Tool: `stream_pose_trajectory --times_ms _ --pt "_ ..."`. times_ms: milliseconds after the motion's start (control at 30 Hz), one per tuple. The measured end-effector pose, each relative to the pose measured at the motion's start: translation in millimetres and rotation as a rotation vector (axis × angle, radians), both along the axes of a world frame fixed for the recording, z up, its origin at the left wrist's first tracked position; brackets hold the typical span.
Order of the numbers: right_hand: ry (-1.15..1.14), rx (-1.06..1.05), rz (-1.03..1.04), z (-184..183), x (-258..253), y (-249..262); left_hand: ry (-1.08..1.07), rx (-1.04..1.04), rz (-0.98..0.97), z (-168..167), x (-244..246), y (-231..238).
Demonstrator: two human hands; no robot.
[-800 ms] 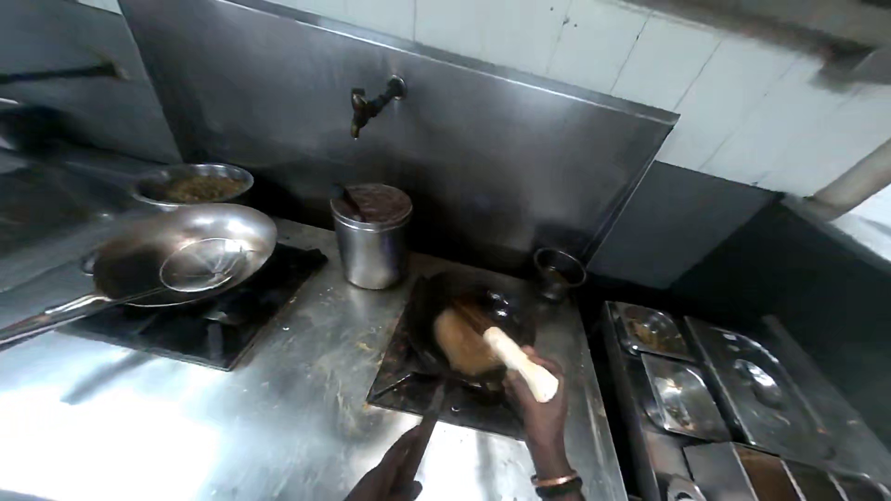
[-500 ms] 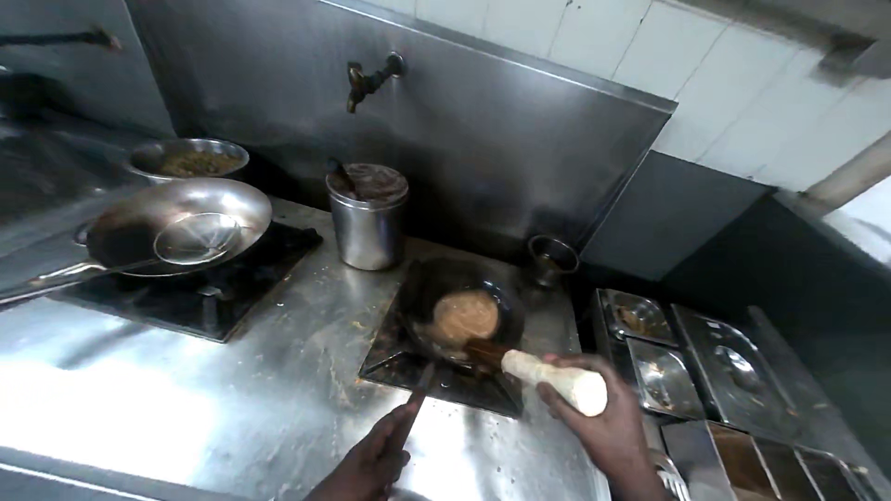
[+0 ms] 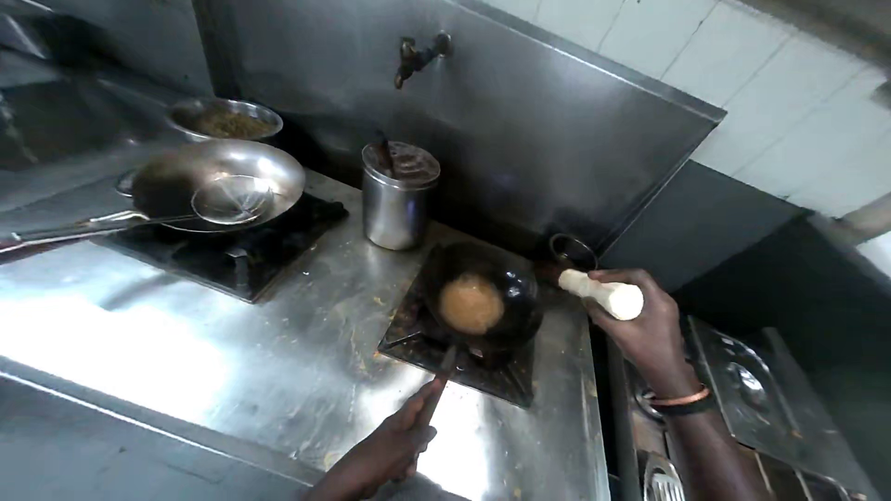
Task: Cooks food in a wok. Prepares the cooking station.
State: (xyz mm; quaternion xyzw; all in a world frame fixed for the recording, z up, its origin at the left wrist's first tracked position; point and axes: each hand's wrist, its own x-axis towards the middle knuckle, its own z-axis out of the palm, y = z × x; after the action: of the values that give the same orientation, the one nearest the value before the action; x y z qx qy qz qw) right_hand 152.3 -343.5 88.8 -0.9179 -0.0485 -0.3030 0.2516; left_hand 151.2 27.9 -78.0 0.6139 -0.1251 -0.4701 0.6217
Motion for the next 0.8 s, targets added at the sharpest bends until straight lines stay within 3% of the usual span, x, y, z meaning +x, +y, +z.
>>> stream_pose_trajectory --times_ms 100,200,367,467,567,667,733,800 --pt "-0.104 0.095 0.056 3.5 9.9 7.9 0.067 -0.013 0.007 1.4 4.0 -1.1" --pt "-0.016 0.119 0.098 -0.7 -9.1 23.7 0.117 -0.009 0.039 2.9 3.7 -0.7" --pt "0.209 -0.103 0.043 -15.5 -54.9 59.2 0.048 0.038 -0.013 -4.2 10.1 -1.3" --pt "0.208 -0.334 -0.067 -24.5 -38.9 62.4 0.027 0.069 -0.05 3.4 13.7 -1.6" --pt "0.297 -0.302 -0.083 -60.3 -4.7 52.9 -0.016 0.141 -0.131 14.7 22.6 9.7" --pt "0.257 -0.178 0.009 -75.1 4.1 64.2 -0.322 0.391 -0.171 28.0 44.0 32.5" --pt "0.225 -0.076 0.029 -65.5 -6.2 77.3 -0.569 0.625 -0.174 39.1 57.2 44.0" --pt "0.203 0.126 0.014 -49.8 -16.3 86.3 -0.644 0.695 -0.139 32.8 68.4 48.5"
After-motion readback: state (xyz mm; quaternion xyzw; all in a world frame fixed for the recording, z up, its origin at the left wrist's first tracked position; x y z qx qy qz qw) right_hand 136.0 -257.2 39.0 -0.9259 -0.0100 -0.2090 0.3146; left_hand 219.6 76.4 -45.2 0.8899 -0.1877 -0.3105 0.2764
